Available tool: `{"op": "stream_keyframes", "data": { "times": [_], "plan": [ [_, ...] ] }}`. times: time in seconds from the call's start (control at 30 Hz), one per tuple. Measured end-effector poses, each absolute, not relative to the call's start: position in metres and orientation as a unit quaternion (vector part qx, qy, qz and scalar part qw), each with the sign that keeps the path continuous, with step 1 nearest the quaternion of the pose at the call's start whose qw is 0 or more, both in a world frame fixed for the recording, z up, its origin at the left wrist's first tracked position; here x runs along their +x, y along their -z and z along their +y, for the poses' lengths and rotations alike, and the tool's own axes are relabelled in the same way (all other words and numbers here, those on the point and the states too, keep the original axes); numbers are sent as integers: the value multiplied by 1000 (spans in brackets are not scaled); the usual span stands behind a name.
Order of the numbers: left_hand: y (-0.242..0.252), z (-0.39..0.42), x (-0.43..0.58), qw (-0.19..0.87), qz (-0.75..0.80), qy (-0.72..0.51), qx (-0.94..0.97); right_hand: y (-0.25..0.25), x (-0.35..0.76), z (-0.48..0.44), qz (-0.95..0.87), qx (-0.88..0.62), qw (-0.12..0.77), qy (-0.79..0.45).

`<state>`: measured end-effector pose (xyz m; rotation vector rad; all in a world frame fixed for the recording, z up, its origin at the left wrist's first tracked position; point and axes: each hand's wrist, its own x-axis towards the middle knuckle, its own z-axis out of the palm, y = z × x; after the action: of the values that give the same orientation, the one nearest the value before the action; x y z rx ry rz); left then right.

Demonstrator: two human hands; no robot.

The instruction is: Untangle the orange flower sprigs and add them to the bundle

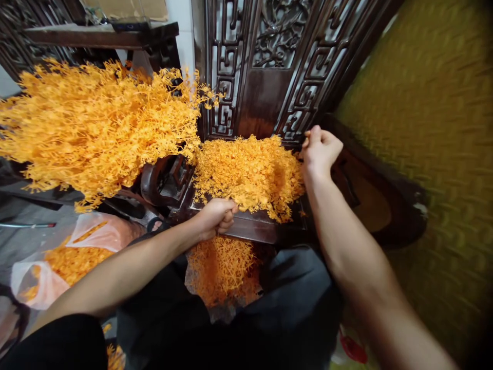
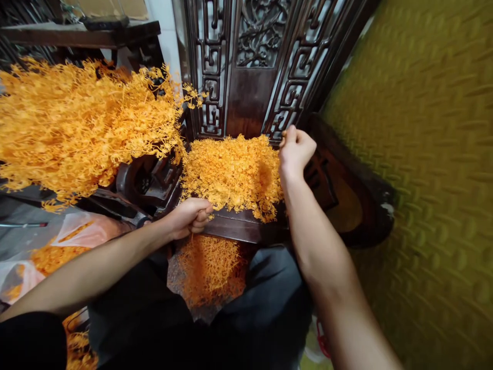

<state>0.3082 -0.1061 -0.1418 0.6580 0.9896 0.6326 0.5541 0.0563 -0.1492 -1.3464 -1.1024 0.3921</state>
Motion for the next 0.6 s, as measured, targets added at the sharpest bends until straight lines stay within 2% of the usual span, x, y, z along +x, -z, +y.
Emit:
{"op": "stream_keyframes", "data": {
  "times": [0.03, 0.17, 0.37, 0.43, 0.6],
  "plan": [
    [141, -106, 305, 782, 461, -296, 298, 158, 560, 62, -482, -591, 614, -202],
    [141, -98, 297, 777, 450, -335, 285, 184, 542, 49, -636, -538, 465, -300],
    [143, -90, 296, 761, 465, -364, 269, 166, 488, -1, -682, -422, 417, -428],
    [141, -90, 296, 760, 465, -367, 267, 160, 485, -7, -686, -404, 422, -433],
    [134, -95, 298, 774, 444, -332, 306, 163, 497, 18, -590, -452, 533, -405]
  ]
}}
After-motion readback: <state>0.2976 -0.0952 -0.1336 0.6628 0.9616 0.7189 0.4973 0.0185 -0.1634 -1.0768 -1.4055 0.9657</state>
